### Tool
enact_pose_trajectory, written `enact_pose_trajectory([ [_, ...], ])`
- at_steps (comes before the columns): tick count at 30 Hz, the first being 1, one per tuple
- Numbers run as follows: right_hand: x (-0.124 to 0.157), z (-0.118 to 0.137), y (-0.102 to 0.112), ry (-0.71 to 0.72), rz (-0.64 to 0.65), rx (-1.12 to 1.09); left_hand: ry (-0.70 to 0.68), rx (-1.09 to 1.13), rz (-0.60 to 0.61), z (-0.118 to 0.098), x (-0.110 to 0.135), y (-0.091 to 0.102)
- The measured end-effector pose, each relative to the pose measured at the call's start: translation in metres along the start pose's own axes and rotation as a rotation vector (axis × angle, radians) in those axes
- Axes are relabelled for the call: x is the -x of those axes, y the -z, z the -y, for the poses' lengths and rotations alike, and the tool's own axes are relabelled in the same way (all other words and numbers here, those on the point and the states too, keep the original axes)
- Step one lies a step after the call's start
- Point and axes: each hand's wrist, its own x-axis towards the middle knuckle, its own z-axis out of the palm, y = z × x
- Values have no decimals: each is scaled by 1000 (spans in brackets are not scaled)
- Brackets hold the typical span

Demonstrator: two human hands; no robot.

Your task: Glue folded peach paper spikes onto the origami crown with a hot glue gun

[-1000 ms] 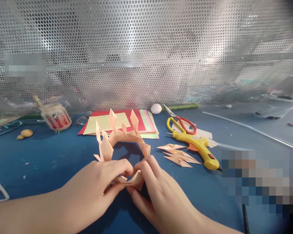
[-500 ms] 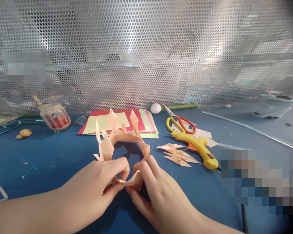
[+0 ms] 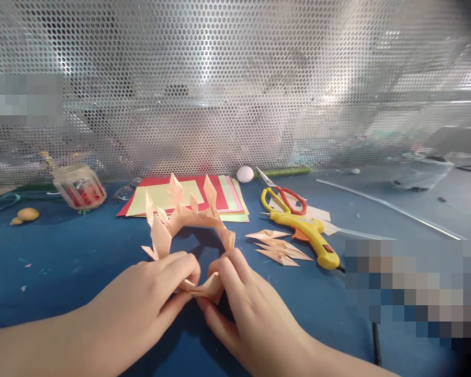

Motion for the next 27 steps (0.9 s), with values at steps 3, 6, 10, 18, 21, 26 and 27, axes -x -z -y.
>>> enact_pose_trajectory([
  [3,0,0,0,-6,2,3,2,-7,17,3,1,-1],
  [6,0,0,-1,-17,13,-13,-5,-11,18,4,1,-2],
  [10,1,-1,-1,-18,26,-39,-26,3,2,5,2,-4],
  [18,1,1,-1,15,0,-16,-56,31,-42,5,-1,-4],
  [21,2,1,-1,19,-12,2,-64,35,-60,5,0,-4],
  [26,1,1,-2,28,-12,3,-86,30,-61,3,3,-3],
  [27,1,1,-3,31,-10,3,-85,28,-60,3,4,-2],
])
